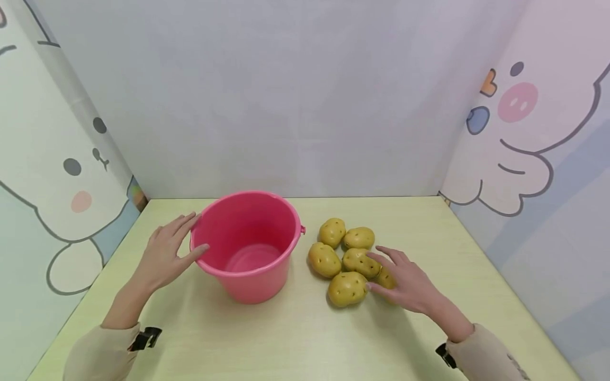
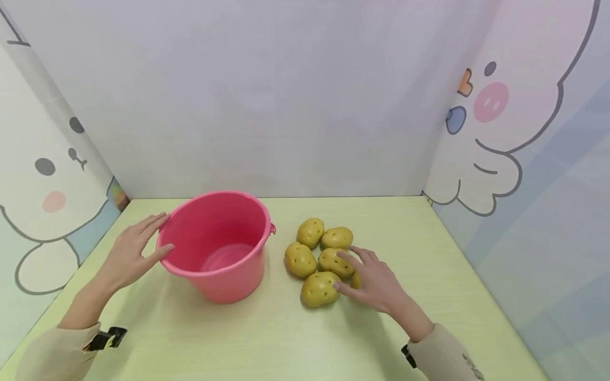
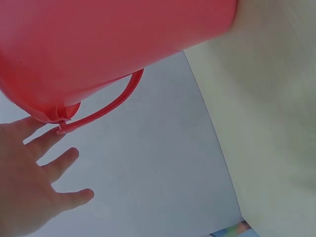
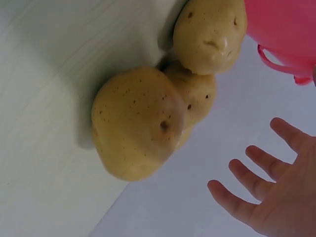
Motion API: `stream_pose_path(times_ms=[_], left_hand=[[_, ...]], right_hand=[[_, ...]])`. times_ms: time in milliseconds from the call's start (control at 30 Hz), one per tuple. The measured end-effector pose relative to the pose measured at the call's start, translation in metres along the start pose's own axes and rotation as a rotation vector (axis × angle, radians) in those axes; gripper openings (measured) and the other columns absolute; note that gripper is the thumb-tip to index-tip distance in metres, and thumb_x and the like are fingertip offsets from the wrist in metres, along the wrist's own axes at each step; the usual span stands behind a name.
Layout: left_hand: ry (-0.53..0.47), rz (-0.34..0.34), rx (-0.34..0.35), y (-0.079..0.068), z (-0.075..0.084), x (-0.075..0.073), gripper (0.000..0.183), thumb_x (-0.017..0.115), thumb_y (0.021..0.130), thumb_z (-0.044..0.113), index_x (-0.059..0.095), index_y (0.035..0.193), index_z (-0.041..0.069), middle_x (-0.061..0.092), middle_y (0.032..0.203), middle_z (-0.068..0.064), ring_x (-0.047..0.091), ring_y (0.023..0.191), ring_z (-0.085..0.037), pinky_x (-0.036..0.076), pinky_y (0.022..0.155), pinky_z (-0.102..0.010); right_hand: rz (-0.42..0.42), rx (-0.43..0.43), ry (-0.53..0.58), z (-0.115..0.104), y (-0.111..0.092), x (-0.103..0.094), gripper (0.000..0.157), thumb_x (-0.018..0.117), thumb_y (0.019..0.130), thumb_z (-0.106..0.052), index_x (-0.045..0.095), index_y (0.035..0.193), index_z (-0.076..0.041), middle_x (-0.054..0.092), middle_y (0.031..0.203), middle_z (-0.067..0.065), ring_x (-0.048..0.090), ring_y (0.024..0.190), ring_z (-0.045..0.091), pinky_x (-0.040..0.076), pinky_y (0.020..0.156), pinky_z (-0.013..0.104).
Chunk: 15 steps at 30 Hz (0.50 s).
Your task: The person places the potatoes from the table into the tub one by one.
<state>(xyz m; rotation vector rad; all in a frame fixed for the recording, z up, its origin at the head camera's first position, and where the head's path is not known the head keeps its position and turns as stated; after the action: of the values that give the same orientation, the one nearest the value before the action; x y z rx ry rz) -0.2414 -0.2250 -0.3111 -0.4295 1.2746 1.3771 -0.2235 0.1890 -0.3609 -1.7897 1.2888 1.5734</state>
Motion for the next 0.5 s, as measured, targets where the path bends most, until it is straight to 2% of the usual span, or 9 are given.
stream_pose_path(times_ms=[300,500], left_hand=[[-0.001,-0.029,-0.001,-0.002,-0.002,0.000,0.069,0.060,0.078,0.040,0.038,0.133,0.005,0.040,0.129,-0.018,0.030,0.118,-0.039,0.018,0.089,-0.065],[0.002,-0.036,0.009,-0.003,-0.002,-0.001,0.071,0.063,0.076,0.040,0.037,0.134,0.007,0.041,0.128,-0.018,0.030,0.118,-0.038,0.017,0.090,-0.065]], right_hand=[[-0.077,-0.084,0.049,-0.025,0.009,0.028,0.068,0.057,0.074,-0.058,0.047,0.127,-0.017,0.043,0.124,0.011,0.042,0.108,0.027,0.041,0.077,0.048],[-0.153,-0.089,0.029,-0.032,0.014,0.047,0.070,0.057,0.072,-0.061,0.048,0.126,-0.017,0.042,0.120,0.007,0.042,0.104,0.023,0.044,0.069,0.040]])
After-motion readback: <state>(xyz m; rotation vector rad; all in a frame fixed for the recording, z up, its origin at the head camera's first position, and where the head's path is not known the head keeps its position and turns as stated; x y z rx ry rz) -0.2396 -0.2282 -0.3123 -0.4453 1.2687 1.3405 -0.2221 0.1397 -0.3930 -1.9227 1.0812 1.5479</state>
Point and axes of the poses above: each hand's wrist, its own y-axis towards the middle knuckle, its own x-axis out of the palm, z = x × y, the point moved 9 cm from there along y, towards the middle knuckle
